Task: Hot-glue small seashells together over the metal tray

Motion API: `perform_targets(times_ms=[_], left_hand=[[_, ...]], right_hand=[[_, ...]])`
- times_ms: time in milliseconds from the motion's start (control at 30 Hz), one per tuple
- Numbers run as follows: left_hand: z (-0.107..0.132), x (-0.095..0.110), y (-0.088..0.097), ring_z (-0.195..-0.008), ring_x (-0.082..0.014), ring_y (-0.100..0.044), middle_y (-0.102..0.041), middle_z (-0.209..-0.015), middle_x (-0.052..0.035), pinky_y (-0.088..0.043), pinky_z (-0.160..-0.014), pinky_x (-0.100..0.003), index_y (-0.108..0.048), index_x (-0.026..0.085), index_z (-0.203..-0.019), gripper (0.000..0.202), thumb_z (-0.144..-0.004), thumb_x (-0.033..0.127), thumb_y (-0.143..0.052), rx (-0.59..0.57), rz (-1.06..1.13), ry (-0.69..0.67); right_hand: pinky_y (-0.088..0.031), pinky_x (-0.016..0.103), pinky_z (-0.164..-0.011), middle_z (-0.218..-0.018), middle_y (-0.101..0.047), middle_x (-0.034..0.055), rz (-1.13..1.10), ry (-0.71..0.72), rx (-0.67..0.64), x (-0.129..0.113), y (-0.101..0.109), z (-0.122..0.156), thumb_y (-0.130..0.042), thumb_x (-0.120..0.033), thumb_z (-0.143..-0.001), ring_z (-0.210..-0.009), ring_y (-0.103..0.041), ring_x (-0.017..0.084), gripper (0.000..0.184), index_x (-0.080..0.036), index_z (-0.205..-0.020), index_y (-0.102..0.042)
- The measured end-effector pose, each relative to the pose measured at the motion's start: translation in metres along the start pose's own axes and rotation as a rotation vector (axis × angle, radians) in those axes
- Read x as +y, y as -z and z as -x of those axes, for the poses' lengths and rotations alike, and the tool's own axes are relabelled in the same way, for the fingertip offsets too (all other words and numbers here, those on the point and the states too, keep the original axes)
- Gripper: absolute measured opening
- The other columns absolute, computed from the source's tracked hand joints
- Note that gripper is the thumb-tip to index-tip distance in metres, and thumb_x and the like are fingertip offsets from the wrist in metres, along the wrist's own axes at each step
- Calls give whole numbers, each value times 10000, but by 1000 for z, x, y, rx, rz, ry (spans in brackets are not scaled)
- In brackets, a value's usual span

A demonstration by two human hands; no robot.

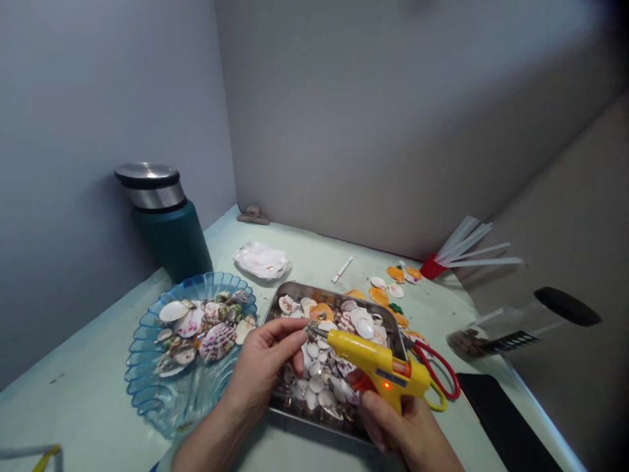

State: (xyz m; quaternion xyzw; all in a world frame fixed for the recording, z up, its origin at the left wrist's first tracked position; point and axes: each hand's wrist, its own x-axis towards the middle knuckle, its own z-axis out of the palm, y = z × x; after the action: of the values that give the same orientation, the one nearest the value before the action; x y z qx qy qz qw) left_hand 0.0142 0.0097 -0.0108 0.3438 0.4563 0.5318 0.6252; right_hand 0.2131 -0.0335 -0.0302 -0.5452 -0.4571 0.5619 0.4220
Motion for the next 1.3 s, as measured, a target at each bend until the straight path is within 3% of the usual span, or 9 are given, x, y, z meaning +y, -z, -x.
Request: perform_targets(times_ms=[167, 300, 400, 500, 733, 1000, 1167, 1300], left_hand=[[-1, 0, -1, -393, -71, -492, -589, -406, 37, -341, -476, -187, -690, 154, -858, 234, -687, 300, -757, 5, 28, -7], [-1, -1, 0, -391, -65, -494, -595, -413, 38, -342, -466, -178, -678, 159, -859, 228, -691, 292, -758, -3, 46, -11], [0, -1, 0, -402, -67, -497, -597, -419, 39, -344, -466, -177, -687, 158, -921, 269, -700, 296, -754, -23, 50, -10], [0, -1, 1, -414, -63, -501, -606, -426, 34, -354, -486, -177, -702, 149, -950, 290, -703, 292, -753, -21, 29, -5], [0, -3, 1, -406, -59, -499, -604, -424, 39, -360, -488, -179, -704, 151, -927, 271, -708, 305, -747, -8, 59, 6], [-1, -3, 1, -397, -56, -489, -608, -420, 33, -348, -475, -177, -720, 151, -920, 233, -720, 272, -732, -21, 80, -15], [0, -2, 0, -381, -69, -501, -613, -419, 26, -369, -466, -191, -722, 140, -891, 222, -704, 258, -739, -26, 112, -21], [-1, -2, 0, -386, -73, -522, -614, -422, 22, -390, -473, -191, -727, 131, -875, 215, -694, 245, -742, -28, 138, -36]], right_hand=[[-257, 209, -394, -421, -423, -77, -14, 11, 22, -4, -2, 2, -713, -582, -695, -369, -326, 71, 437, -156, -772, -648], [-394, 246, -401, -425, -508, -41, 42, 31, 90, -5, -1, 5, -749, -495, -693, -401, -469, 133, 355, -174, -839, -714], [-517, 301, -503, -534, -641, 12, 84, 86, 143, -6, -2, 7, -773, -424, -678, -579, -631, 234, 320, -199, -904, -745], [-569, 335, -587, -661, -716, 42, 101, 129, 171, -8, -4, 7, -786, -389, -653, -751, -679, 297, 320, -215, -921, -758], [-580, 288, -550, -754, -751, 56, 107, 146, 175, -9, -7, 8, -780, -398, -674, -765, -694, 279, 316, -206, -925, -773], [-597, 310, -560, -539, -683, 37, 167, 180, 147, -5, -3, 7, -755, -415, -706, -800, -700, 313, 298, -214, -924, -787], [-608, 356, -739, -836, -782, 75, 219, 276, 164, -6, -5, 6, -742, -422, -713, -901, -708, 328, 284, -214, -902, -785], [-606, 320, -763, -948, -785, 74, 271, 320, 198, 6, 1, 4, -733, -425, -731, -937, -710, 317, 299, -214, -938, -775]])
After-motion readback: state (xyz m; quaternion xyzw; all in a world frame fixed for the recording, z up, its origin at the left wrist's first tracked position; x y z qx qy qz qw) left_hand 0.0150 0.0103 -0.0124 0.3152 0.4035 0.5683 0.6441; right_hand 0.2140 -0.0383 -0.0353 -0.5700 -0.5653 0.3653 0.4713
